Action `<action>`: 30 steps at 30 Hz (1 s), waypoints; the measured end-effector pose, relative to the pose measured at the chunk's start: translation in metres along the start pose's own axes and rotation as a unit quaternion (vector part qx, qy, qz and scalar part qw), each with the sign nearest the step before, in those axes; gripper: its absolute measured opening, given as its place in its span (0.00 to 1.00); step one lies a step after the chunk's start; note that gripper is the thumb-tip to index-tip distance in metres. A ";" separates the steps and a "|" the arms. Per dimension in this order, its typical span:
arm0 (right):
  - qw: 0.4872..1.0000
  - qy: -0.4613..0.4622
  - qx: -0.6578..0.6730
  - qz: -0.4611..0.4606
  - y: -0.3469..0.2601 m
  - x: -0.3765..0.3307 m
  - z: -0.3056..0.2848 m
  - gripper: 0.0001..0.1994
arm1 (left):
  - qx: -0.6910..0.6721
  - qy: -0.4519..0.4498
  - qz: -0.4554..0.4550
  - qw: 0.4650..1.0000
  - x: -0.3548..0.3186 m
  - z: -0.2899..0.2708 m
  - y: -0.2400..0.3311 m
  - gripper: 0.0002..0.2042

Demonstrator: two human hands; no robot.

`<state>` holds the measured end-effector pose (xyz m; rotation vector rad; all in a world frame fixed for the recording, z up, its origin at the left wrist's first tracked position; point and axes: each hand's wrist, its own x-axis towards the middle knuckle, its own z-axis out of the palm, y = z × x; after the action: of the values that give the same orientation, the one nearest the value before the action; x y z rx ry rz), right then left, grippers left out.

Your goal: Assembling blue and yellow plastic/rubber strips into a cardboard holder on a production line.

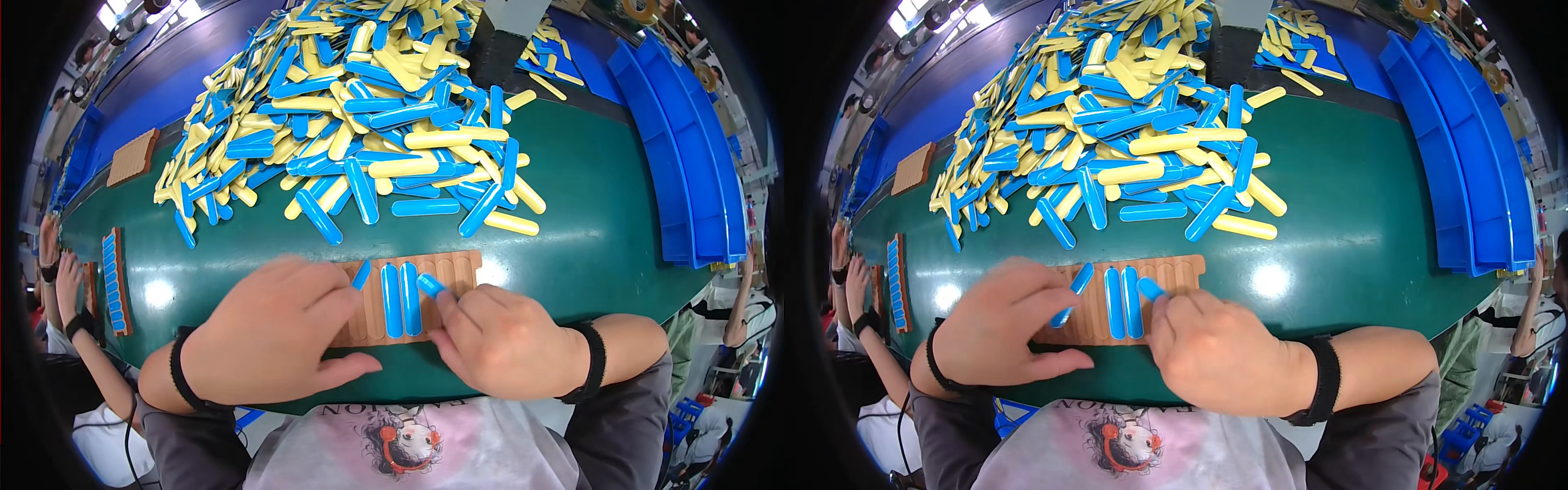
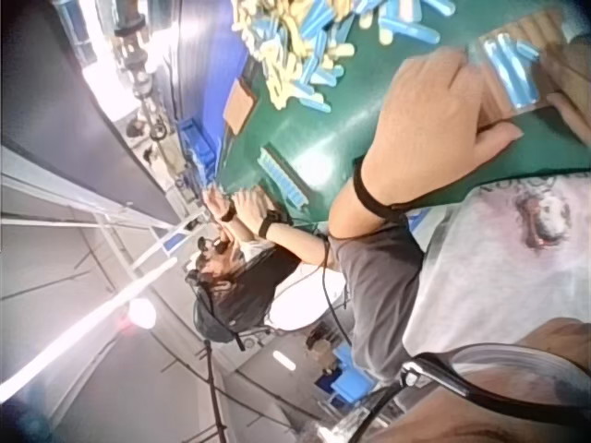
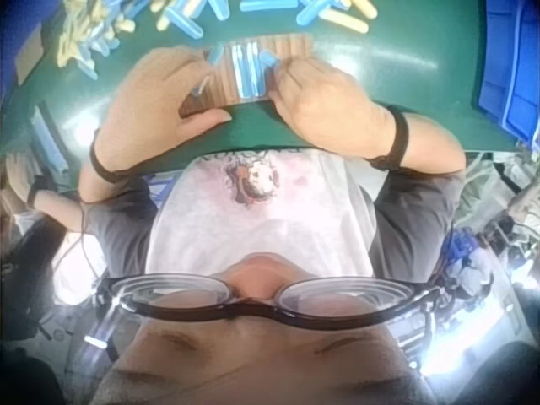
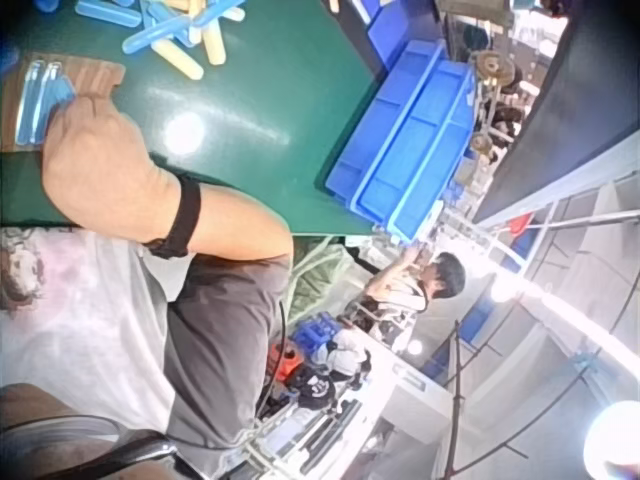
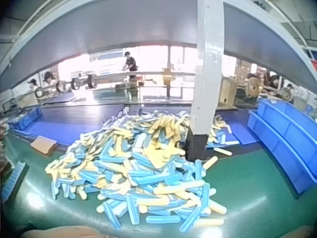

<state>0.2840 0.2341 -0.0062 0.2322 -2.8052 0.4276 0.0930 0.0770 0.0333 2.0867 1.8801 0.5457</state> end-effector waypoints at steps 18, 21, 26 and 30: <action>0.992 -0.039 0.118 0.003 0.006 0.000 0.001 0.18 | -0.109 -0.009 0.050 0.993 0.012 0.014 -0.039 0.06; 0.982 -0.051 0.176 0.035 0.005 0.002 -0.002 0.18 | 0.051 0.056 0.127 0.989 0.012 0.000 -0.028 0.07; 0.991 -0.027 0.133 0.021 0.007 0.001 -0.003 0.18 | 0.181 -0.055 0.008 0.982 -0.018 -0.001 0.011 0.18; 0.997 -0.054 0.036 -0.038 0.005 0.002 -0.003 0.18 | 0.199 -0.082 -0.018 0.976 -0.016 0.009 0.019 0.22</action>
<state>0.2818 0.2396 -0.0037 0.3862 -2.8772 0.5121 0.1125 0.0590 0.0323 2.2450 2.0551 -0.0211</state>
